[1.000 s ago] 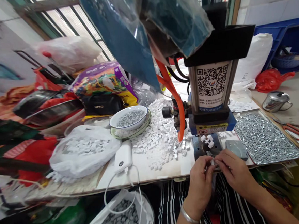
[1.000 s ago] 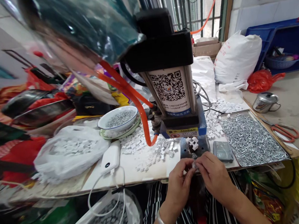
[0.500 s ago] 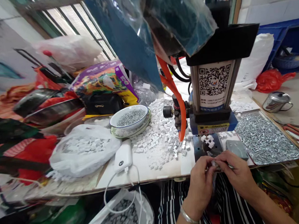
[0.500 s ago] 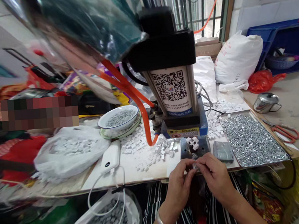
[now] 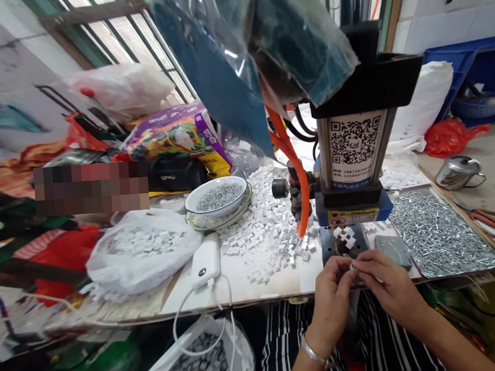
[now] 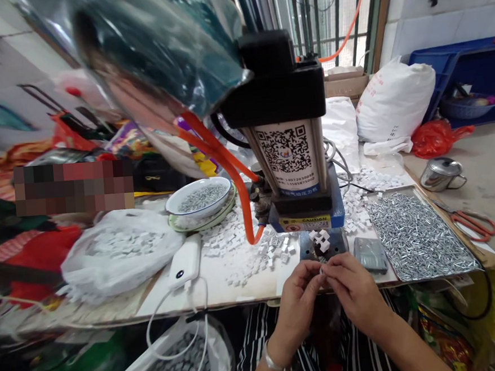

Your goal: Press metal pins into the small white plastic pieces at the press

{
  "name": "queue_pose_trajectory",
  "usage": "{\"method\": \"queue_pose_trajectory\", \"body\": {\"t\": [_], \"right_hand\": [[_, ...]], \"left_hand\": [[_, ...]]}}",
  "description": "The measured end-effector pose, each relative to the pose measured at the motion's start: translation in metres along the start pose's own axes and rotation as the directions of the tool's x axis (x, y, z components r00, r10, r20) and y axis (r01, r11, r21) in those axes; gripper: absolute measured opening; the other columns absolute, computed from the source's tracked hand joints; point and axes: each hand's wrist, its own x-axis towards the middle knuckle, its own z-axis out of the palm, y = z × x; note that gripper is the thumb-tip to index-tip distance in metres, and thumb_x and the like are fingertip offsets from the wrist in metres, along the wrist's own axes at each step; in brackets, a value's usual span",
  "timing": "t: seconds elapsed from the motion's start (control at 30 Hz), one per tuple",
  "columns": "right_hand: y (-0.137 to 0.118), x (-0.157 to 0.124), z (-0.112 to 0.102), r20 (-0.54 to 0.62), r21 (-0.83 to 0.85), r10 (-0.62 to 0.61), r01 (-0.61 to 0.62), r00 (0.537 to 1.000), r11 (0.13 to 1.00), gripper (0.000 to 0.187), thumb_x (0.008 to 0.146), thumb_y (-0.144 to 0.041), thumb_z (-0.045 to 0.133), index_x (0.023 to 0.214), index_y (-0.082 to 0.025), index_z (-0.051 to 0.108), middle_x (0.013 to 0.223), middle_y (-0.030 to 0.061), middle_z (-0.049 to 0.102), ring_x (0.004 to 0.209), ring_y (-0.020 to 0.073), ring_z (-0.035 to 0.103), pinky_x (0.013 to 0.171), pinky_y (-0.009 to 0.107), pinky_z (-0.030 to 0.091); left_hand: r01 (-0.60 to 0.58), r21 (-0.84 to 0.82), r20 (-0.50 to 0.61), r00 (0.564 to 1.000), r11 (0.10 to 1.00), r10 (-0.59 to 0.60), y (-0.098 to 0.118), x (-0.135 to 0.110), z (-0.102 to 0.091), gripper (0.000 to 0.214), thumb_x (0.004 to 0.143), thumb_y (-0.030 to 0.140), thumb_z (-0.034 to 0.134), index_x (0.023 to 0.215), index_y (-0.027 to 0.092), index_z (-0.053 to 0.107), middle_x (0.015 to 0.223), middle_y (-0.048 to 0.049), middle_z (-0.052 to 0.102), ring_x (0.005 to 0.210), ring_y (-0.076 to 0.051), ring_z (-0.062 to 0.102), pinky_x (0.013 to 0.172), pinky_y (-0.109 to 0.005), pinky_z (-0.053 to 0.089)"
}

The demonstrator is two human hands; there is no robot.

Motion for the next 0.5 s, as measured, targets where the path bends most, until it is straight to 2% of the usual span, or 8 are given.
{"method": "queue_pose_trajectory", "body": {"t": [0.07, 0.1, 0.2, 0.27, 0.4, 0.5], "right_hand": [[0.001, 0.01, -0.009, 0.068, 0.043, 0.071, -0.074, 0.995, 0.996, 0.02, 0.098, -0.025, 0.056, 0.111, -0.025, 0.071, 0.106, 0.0067, 0.068, 0.097, 0.0178, 0.066, 0.084, 0.03, 0.055], [0.001, 0.016, -0.013, 0.08, 0.054, 0.107, -0.112, 0.991, 0.992, 0.019, 0.097, -0.027, 0.057, 0.11, -0.024, 0.071, 0.105, 0.0063, 0.069, 0.095, 0.0178, 0.065, 0.082, 0.03, 0.055], [0.006, 0.037, -0.02, 0.016, 0.055, 0.191, -0.191, 0.982, 0.98, 0.017, 0.094, -0.031, 0.059, 0.104, -0.022, 0.07, 0.099, 0.0052, 0.07, 0.085, 0.0174, 0.063, 0.076, 0.03, 0.053], [0.012, 0.05, -0.019, -0.035, 0.051, 0.216, -0.214, 0.976, 0.976, 0.016, 0.092, -0.031, 0.059, 0.098, -0.022, 0.071, 0.094, 0.0045, 0.07, 0.079, 0.0171, 0.062, 0.072, 0.029, 0.052], [0.027, 0.064, -0.005, -0.06, 0.036, 0.225, -0.223, 0.973, 0.974, 0.018, 0.087, -0.031, 0.06, 0.093, -0.022, 0.074, 0.087, 0.0048, 0.072, 0.075, 0.0179, 0.063, 0.069, 0.03, 0.053], [0.034, 0.064, 0.005, -0.08, -0.029, 0.19, -0.193, 0.979, 0.981, 0.02, 0.088, -0.032, 0.059, 0.094, -0.022, 0.074, 0.087, 0.0059, 0.073, 0.075, 0.019, 0.065, 0.07, 0.032, 0.054]], "left_hand": [[-0.044, 0.09, 0.009, 0.999, 0.995, 0.043, 0.004, 0.006, -0.005, 0.013, 0.089, 0.031, 0.063, 0.093, 0.019, 0.068, 0.085, -0.0016, 0.069, 0.082, -0.019, 0.063, 0.077, -0.03, 0.049], [-0.077, 0.144, -0.022, 0.996, 0.987, 0.081, 0.005, 0.011, -0.008, 0.014, 0.089, 0.031, 0.063, 0.093, 0.019, 0.069, 0.085, -0.0016, 0.069, 0.082, -0.019, 0.063, 0.078, -0.03, 0.048], [-0.171, 0.259, -0.2, 0.953, 0.951, 0.226, 0.001, 0.032, -0.015, 0.016, 0.087, 0.03, 0.065, 0.1, 0.021, 0.067, 0.094, -0.0033, 0.068, 0.09, -0.021, 0.061, 0.084, -0.032, 0.047], [-0.202, 0.24, -0.242, 0.935, 0.95, 0.26, -0.007, 0.048, -0.017, 0.025, 0.083, 0.027, 0.068, 0.107, 0.021, 0.064, 0.103, -0.0051, 0.068, 0.097, -0.022, 0.061, 0.087, -0.034, 0.046], [-0.191, 0.043, -0.103, 0.975, 0.981, 0.195, -0.023, 0.069, -0.012, 0.027, 0.082, 0.025, 0.068, 0.108, 0.021, 0.063, 0.107, -0.0069, 0.069, 0.101, -0.023, 0.063, 0.092, -0.037, 0.047], [-0.198, -0.073, -0.057, 0.979, 0.977, 0.194, -0.029, 0.075, -0.008, 0.026, 0.081, 0.023, 0.068, 0.107, 0.022, 0.065, 0.113, -0.0076, 0.07, 0.107, -0.024, 0.063, 0.099, -0.039, 0.045]]}}
